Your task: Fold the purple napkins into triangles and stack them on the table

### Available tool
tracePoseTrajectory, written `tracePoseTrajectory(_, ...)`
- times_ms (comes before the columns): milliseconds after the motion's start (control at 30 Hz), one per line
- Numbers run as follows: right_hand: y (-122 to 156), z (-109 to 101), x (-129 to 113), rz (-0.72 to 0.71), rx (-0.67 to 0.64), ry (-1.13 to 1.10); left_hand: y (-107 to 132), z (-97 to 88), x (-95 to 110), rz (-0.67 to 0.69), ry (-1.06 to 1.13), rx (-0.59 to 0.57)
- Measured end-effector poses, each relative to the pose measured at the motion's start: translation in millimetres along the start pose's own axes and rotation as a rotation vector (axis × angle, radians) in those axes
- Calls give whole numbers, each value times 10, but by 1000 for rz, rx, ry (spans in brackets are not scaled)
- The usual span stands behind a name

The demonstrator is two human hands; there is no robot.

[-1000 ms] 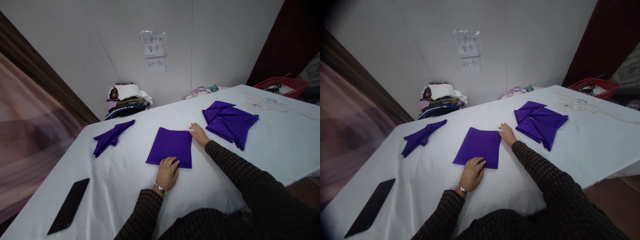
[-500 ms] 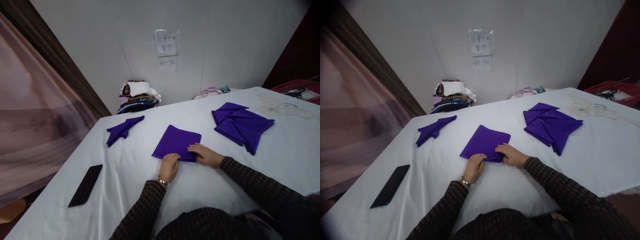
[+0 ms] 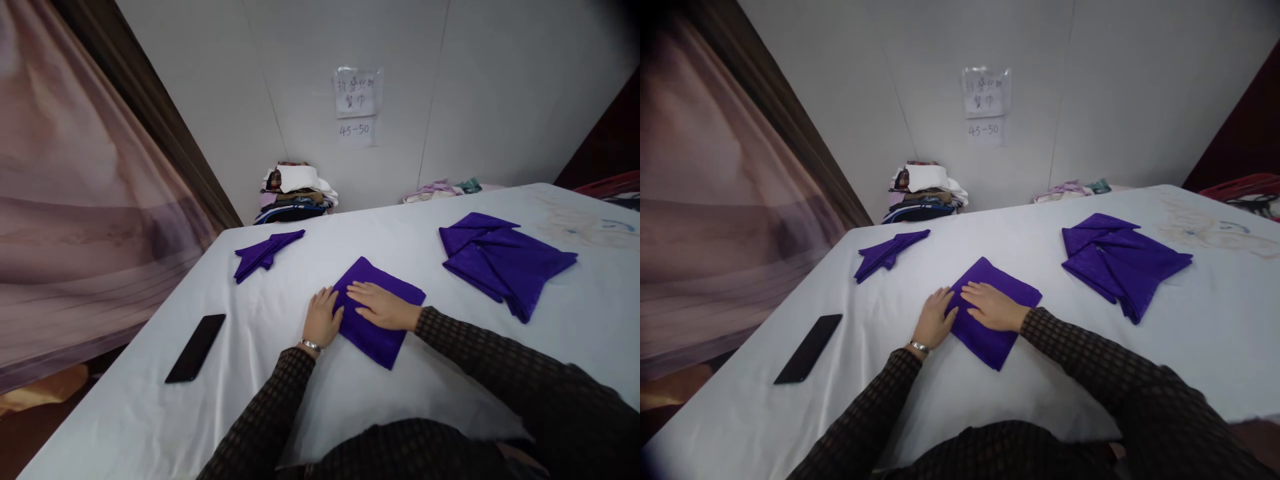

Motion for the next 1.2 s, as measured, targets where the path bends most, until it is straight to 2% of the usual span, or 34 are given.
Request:
tracePoseTrajectory(67,-338,99,-21,-1,-18,48,-93,78,-50,-113,-117,-45)
tracePoseTrajectory(133,-603,223,31,5,-57,93,-134,172,-84,-167,-176,-106)
tracePoseTrajectory(233,-807,345,278,67,-123,130,-130,264,-110,-187,-212,-132)
tracePoseTrajectory(300,-825,340,515,125,-132,142,-117,285,-116,-188,-229,-124)
tracePoseTrajectory(467,-720,160,1048,306,-47,139,-113,285,-116,-186,-235,-119)
tracePoseTrajectory(667,-676,34,1319,420,-14,117,-110,305,-122,-172,-221,-85)
tracePoseTrajectory(800,-395,-87,1402,480,19,124,-115,323,-147,-157,-212,-66)
tracePoseTrajectory(933,213,-170,1399,501,55,139,-137,287,-173,-169,-161,-103)
tracePoseTrajectory(1033,680,-179,1352,537,128,107,-100,201,-83,-138,-115,-72)
tracePoseTrajectory(1100,901,-180,1321,580,161,72,-18,151,80,-24,-99,-52)
tracePoseTrajectory(1200,1058,-200,1292,667,134,51,200,153,411,240,-74,-136)
Point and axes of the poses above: each hand's wrist, its own y-axis away from the middle knuckle, its own z-axis out of the palm, x = y × z, the point moved 3 cm from there along -y, towards the middle knuckle, and after that the axes turned 13 degrees about -x, right-handed, at the moved point
